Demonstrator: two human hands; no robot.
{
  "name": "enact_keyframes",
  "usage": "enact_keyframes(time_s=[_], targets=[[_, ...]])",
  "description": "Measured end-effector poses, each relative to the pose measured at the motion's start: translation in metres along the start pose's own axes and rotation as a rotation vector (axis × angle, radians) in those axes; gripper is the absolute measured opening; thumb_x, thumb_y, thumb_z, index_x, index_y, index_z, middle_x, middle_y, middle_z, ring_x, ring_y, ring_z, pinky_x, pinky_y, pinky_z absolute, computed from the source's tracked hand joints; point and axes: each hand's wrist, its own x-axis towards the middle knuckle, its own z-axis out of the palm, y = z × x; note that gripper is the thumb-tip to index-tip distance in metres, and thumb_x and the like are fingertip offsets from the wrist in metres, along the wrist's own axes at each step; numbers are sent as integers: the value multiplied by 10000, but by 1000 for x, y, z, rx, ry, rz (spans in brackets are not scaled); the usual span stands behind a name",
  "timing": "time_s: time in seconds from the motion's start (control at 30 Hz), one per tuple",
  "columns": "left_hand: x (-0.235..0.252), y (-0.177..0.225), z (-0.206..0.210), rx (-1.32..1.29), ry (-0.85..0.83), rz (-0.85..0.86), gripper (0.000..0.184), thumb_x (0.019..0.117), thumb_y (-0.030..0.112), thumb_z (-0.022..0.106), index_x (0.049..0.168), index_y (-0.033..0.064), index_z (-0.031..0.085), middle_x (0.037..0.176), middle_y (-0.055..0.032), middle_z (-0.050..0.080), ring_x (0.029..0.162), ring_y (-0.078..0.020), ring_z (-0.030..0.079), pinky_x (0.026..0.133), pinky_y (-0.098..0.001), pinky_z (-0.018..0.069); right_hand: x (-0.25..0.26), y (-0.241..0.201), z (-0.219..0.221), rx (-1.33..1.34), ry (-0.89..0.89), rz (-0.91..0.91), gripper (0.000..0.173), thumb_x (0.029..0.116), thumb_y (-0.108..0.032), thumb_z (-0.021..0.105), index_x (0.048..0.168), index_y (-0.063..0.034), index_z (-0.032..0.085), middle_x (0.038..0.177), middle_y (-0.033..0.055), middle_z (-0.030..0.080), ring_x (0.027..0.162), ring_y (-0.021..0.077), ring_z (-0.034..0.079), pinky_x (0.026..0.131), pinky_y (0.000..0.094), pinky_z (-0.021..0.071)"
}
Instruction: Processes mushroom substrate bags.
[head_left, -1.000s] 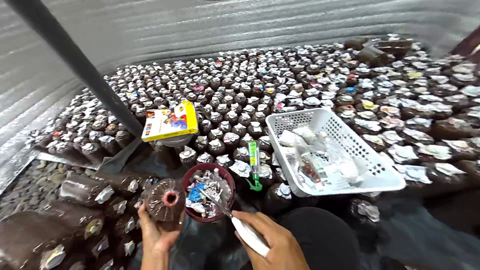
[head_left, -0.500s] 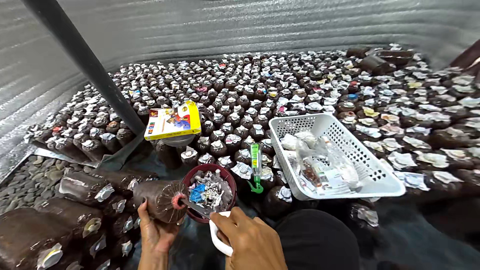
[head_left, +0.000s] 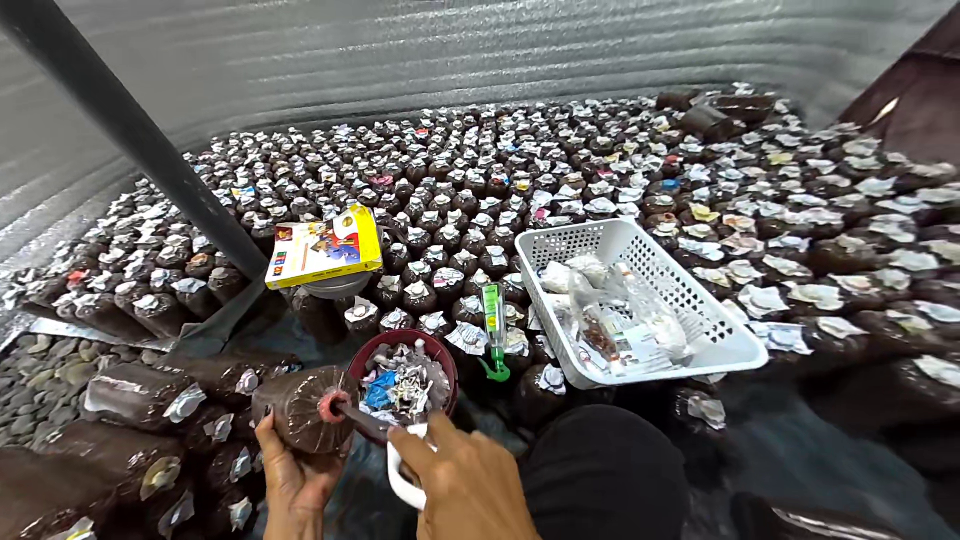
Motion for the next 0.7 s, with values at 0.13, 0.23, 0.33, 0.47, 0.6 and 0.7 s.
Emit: enact_keyframes(time_s=[0.13,0.23,0.33,0.47,0.6,0.7], targets=[[1,-3,-14,36,-16,10,583,991,665,351,1248,185,558,1079,-126,697,942,-286,710,714,-537,602,0,16,-24,106,-388,90,462,796,-78,688,1221,-245,757,937,127,718,757,315,709,580,510,542],[0,-8,-9,65,36,22,545,1011,613,373,1298,176,525,1132,-137,678,982,-301,698,748,-548,597,1,19,-20,-17,-353,112,484,764,-84,712,1214,-256,753,945,129,710,717,309,700,559,483,540],[-3,-7,5,71,66,89,482,1044,533,394,1288,138,523,1120,-150,677,970,-307,707,753,-550,612,-5,21,-15,30,-295,194,492,756,-79,714,1217,-247,752,951,109,724,731,308,709,568,498,550],[-7,-8,10,164,138,226,359,1052,381,512,1287,113,553,1121,-104,661,980,-241,689,795,-464,610,-11,32,-22,209,-17,286,319,860,-177,697,1170,-210,765,970,10,766,769,200,734,607,466,587],[-15,-11,20,237,206,399,364,1007,175,638,1324,26,542,1111,-126,670,958,-213,694,767,-401,618,-7,20,-3,661,373,335,295,975,-128,622,1251,-54,693,923,-11,736,621,63,660,516,274,586],[-24,-14,29,288,221,481,523,958,111,695,1413,12,456,1150,-155,650,958,-220,694,752,-380,620,-12,3,52,769,330,421,348,969,-79,589,1291,48,630,847,72,717,617,156,681,546,356,612]])
